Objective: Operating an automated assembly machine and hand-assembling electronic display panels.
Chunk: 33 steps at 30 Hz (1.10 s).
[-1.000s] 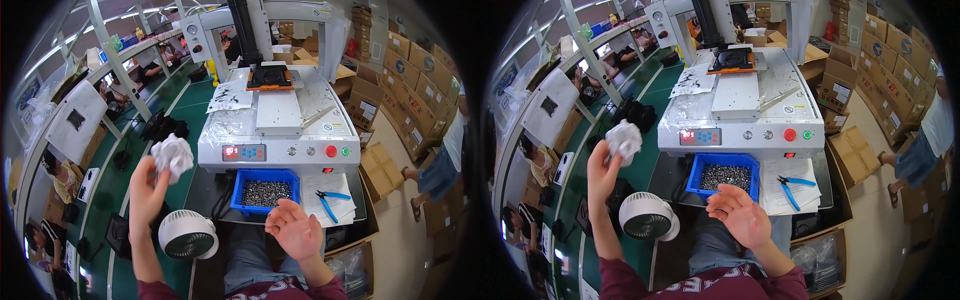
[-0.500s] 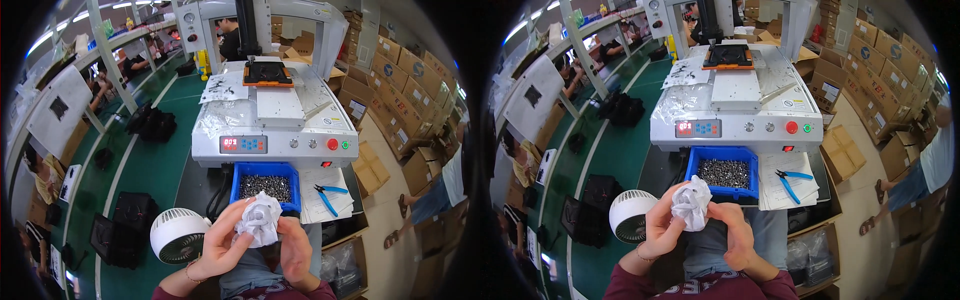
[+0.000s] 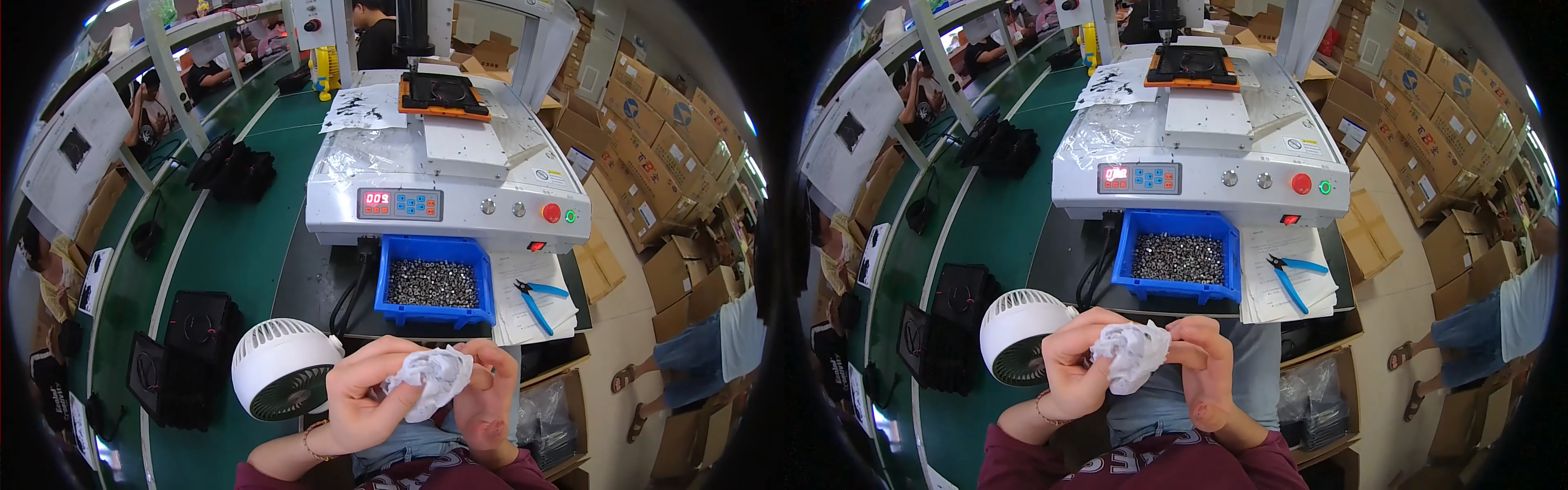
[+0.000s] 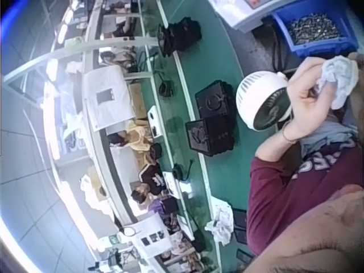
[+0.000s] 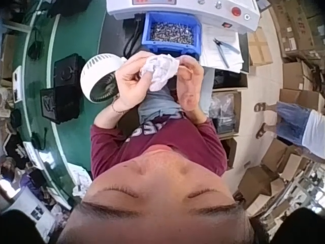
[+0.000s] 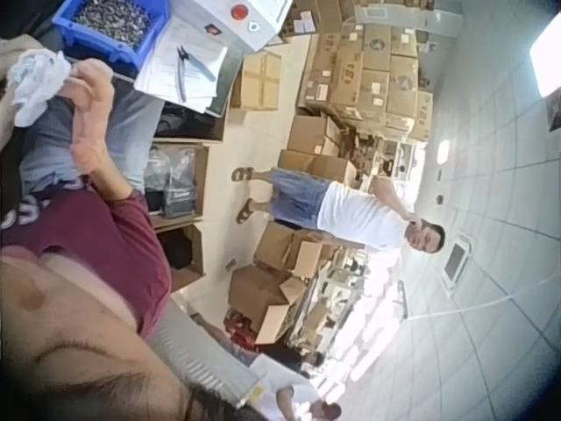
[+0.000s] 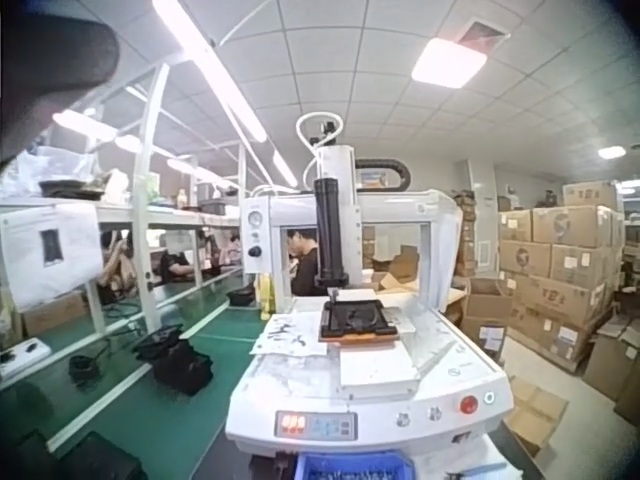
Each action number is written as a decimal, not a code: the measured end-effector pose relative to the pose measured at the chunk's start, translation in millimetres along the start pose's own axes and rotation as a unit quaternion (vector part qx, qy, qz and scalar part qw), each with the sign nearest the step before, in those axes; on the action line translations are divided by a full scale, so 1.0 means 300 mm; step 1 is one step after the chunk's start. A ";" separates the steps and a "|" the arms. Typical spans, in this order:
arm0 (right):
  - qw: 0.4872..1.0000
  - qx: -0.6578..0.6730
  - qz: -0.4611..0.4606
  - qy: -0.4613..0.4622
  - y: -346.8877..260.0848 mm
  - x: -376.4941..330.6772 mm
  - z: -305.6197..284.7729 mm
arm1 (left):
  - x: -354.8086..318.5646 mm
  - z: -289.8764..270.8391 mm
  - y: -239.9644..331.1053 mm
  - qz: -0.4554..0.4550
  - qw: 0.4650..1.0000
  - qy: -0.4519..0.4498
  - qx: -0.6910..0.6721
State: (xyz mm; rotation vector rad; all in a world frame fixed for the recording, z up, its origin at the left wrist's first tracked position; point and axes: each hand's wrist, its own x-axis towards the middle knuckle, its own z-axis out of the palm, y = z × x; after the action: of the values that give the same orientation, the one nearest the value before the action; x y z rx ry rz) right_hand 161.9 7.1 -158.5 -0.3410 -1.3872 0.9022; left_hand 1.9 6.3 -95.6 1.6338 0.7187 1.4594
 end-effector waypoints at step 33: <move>0.995 0.007 -0.057 0.078 0.013 0.017 -0.051 | -0.017 0.030 -0.063 -0.302 0.856 -0.045 -0.417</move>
State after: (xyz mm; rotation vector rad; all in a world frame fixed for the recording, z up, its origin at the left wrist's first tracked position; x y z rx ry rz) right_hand 174.6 17.7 -160.6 -0.3114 -1.2425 0.7752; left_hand 11.9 9.7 -114.4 0.6965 0.3865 0.9895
